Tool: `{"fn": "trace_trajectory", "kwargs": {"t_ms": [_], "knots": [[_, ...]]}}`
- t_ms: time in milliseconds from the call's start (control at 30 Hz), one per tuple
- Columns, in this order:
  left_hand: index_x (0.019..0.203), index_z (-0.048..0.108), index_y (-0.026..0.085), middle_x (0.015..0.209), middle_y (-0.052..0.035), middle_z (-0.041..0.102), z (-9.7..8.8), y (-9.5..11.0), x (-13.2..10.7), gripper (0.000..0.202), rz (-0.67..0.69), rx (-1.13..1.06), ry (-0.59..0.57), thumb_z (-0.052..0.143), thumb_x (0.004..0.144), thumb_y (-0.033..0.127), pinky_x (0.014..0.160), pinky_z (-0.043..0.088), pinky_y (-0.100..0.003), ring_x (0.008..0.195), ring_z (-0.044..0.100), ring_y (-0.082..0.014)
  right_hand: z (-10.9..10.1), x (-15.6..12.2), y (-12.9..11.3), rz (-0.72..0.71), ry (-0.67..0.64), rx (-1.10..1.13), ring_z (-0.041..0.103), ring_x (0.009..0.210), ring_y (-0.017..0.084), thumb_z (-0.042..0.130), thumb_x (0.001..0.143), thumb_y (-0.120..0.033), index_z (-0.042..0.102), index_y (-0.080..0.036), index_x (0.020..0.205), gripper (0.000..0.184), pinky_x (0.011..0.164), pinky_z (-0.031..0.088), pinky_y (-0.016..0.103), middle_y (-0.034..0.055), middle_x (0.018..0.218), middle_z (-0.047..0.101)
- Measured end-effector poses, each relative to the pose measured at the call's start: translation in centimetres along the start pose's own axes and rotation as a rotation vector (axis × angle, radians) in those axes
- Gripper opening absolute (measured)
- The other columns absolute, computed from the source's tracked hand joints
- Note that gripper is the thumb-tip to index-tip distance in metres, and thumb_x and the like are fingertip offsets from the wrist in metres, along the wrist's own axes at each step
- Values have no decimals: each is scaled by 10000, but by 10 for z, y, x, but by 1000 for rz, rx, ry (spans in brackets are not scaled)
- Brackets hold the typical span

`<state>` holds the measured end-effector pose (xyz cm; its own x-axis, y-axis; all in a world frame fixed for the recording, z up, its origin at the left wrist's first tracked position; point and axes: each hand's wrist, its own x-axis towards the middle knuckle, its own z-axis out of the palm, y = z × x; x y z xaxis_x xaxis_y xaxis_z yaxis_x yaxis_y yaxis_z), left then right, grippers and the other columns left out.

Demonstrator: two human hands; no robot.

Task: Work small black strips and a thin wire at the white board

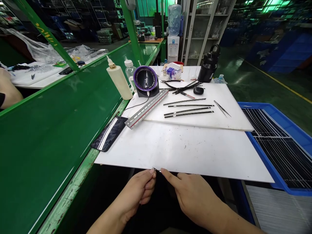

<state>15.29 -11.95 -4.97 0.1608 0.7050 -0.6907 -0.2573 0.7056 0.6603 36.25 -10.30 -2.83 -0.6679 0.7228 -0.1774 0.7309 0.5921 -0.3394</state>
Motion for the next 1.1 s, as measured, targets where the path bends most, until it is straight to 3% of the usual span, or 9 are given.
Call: {"fn": "trace_trajectory", "kwargs": {"t_ms": [400,700,1100], "knots": [[748,461,197,552,101,312,0,1,-1,397,5,28,8,659,793,538,401,86,-189,441,145,-34,2,2,-8,27,-28,-93,571,530,199,439,869,-101,300,-321,1542,721,483,129,333,17,755,631],[763,466,196,555,100,302,-1,1,-1,367,16,37,2,633,823,518,401,90,-190,450,144,-42,7,-5,-5,61,1,39,575,579,192,385,952,-143,264,-357,1548,645,507,192,321,0,767,633],[748,467,201,547,103,300,0,1,-1,397,14,28,-2,662,793,544,397,83,-181,441,134,-38,3,-1,-5,35,-15,46,592,588,197,366,962,-141,273,-343,1544,623,511,195,325,6,767,649]]}}
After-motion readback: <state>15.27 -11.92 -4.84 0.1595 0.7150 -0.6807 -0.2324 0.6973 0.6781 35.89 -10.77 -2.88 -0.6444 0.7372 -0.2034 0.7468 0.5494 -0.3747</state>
